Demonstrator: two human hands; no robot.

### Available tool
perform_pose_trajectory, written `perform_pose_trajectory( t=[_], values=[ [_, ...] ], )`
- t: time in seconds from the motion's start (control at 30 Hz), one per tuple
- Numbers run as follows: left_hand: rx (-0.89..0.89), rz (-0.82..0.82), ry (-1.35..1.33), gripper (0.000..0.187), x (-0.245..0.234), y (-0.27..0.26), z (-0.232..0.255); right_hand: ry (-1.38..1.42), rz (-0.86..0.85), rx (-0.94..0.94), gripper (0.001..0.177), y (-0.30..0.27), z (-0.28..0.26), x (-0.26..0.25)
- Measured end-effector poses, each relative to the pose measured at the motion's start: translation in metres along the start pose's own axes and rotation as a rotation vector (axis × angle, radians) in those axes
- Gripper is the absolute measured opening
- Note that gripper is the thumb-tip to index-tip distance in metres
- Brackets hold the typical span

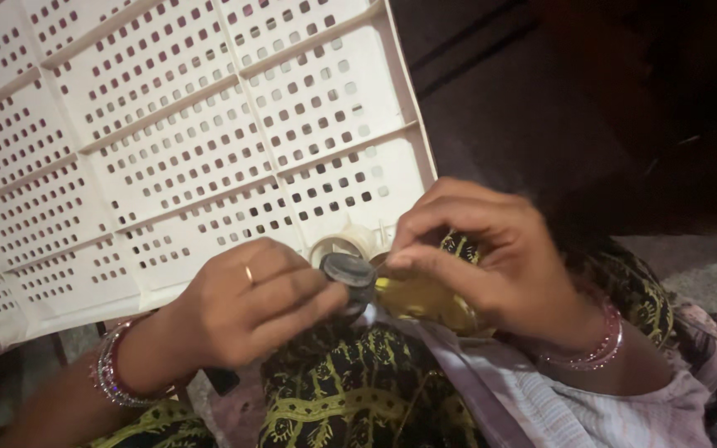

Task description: The person threads a thin wire through a hole in a plastic tray and around the base of a caster wheel, twisting the wire by hand to secure the wheel back onto the tray.

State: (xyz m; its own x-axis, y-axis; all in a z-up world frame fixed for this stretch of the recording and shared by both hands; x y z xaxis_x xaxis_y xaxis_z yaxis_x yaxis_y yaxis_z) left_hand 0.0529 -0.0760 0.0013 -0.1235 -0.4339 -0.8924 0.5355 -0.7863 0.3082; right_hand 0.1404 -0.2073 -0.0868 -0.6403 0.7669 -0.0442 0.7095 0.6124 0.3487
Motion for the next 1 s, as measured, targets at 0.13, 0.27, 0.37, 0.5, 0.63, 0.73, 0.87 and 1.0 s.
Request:
perform_pose_trajectory(
  t=[0.13,0.27,0.37,0.5,0.63,0.73,0.87,1.0],
  values=[
    [-0.139,0.119,-0.089,0.023,0.025,-0.025,-0.018,-0.060,0.091,0.055,0.006,-0.005,-0.002,-0.016],
    [-0.256,0.230,-0.274,0.021,0.028,-0.047,-0.030,-0.038,0.096,0.115,0.007,-0.008,-0.001,-0.016],
    [-0.247,0.292,-0.541,0.023,0.025,-0.049,-0.032,-0.103,0.082,0.075,0.006,-0.004,0.001,-0.012],
    [-0.442,0.313,-0.850,0.030,0.022,-0.054,-0.041,-0.074,0.075,0.073,0.009,-0.005,0.003,-0.011],
    [-0.448,0.494,-0.906,0.031,0.012,-0.058,-0.049,-0.066,0.087,0.111,0.007,-0.013,0.007,-0.015],
    [-0.544,0.588,-0.733,0.028,-0.010,-0.073,-0.049,-0.092,0.082,0.013,0.006,-0.015,0.006,-0.013],
    [-0.613,0.525,-0.560,0.021,-0.019,-0.078,-0.049,-0.105,-0.030,-0.049,0.008,-0.022,-0.001,0.007],
    [-0.585,0.401,-0.528,0.020,-0.004,-0.074,-0.052,-0.183,-0.280,-0.036,0.010,-0.031,-0.012,0.040]
  ],
)
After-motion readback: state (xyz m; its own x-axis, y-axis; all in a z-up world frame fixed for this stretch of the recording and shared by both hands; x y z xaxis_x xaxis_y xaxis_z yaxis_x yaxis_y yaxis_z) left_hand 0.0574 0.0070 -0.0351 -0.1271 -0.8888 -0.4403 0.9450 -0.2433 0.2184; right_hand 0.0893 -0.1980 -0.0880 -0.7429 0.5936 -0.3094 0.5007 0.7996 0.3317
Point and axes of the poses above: each hand's wrist, its own y-axis towards the middle knuckle, its own x-axis out of the palm, z = x × y, the point moved 9 cm from there along y, towards the middle knuckle, and after that the axes turned 10 degrees about -y, right-handed, at the moved point
